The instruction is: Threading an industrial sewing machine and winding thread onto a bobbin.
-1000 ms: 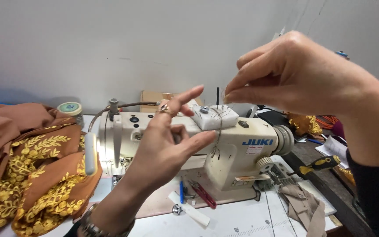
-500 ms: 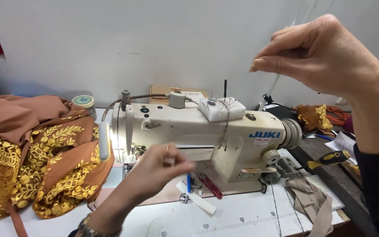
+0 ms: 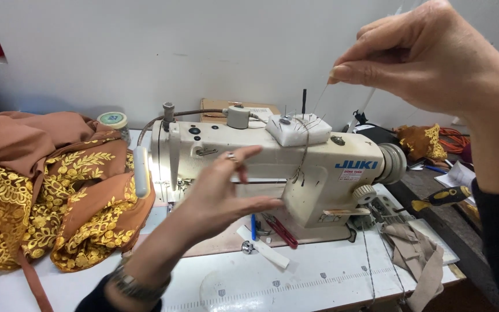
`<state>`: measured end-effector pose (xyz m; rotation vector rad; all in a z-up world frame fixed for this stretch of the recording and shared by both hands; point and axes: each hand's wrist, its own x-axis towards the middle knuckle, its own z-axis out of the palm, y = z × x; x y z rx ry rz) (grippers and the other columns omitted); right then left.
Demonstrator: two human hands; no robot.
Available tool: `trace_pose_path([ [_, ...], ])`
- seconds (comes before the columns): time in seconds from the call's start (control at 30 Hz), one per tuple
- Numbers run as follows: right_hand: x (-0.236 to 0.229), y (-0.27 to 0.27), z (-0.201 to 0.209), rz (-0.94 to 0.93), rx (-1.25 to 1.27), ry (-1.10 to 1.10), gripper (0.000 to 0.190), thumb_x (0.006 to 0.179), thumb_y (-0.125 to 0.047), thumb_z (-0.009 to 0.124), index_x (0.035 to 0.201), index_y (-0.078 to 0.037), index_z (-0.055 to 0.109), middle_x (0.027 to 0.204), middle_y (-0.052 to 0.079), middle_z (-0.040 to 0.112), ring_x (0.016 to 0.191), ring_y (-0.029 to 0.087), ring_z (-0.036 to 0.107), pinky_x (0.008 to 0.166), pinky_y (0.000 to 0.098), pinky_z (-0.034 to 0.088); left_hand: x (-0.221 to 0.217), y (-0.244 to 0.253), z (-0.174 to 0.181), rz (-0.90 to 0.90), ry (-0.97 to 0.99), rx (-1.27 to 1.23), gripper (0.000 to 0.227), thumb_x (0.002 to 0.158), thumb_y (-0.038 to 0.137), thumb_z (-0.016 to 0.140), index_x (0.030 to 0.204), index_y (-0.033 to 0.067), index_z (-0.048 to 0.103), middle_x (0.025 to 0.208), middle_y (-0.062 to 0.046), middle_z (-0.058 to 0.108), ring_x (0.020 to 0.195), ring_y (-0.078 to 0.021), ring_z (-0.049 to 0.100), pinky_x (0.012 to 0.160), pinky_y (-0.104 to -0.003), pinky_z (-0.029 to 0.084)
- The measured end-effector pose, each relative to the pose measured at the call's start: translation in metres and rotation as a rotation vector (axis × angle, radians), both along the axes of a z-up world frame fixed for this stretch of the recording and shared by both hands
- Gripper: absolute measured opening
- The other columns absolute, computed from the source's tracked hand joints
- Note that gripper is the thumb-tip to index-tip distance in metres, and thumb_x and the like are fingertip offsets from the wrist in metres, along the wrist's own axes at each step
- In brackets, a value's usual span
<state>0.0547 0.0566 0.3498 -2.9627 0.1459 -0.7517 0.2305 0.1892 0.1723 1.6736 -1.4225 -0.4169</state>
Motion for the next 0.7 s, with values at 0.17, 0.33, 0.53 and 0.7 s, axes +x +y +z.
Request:
trace_pose_path([
  [0.17,-0.003,-0.003,0.000,-0.042,0.010,0.011,0.010,0.091,-0.004,0.068,0.094,0.005,0.071,0.080,0.012,0.068,0.075,0.015,0.062,0.064,0.0224,0.049,-0.006,-0.023,-0.018,-0.184,0.373,-0.017,0.026,0.075,0.028,0.075,0.097,0.0142,0.076,0.084,-0.001,0.058,0.078,-0.0126,0.055,0.070,-0.025,0.054],
  [0.33,-0.014,-0.053,-0.010,-0.309,-0.079,-0.086,0.013,0.100,-0.015,0.075,0.098,-0.002,0.073,0.078,0.007,0.062,0.070,0.012,0.045,0.056,0.0273,0.033,0.019,-0.009,-0.046,-0.152,0.479,-0.062,0.018,0.083,0.020,0.071,0.084,0.0046,0.081,0.071,-0.006,0.063,0.067,-0.0146,0.050,0.065,-0.027,0.044],
  [0.53,-0.002,-0.118,-0.048,-0.815,-0.570,0.412,0.034,0.085,-0.050,0.062,0.111,-0.031,0.074,0.117,0.004,0.065,0.109,0.028,0.054,0.086,0.0421,0.050,0.030,0.015,-0.047,-0.131,0.610,-0.033,0.030,0.089,0.029,0.063,0.090,0.0055,0.082,0.068,0.000,0.043,0.049,-0.0101,0.027,0.048,-0.022,0.024],
  [0.7,0.036,-0.011,-0.071,-0.164,-0.197,0.219,0.063,0.078,-0.024,0.069,0.138,-0.011,0.051,0.138,0.017,0.051,0.122,0.035,0.047,0.098,0.0482,0.039,0.019,0.012,-0.022,-0.119,0.360,-0.135,0.029,0.089,0.030,0.060,0.085,0.0104,0.082,0.065,0.001,0.062,0.071,-0.0086,0.049,0.072,-0.025,0.035],
])
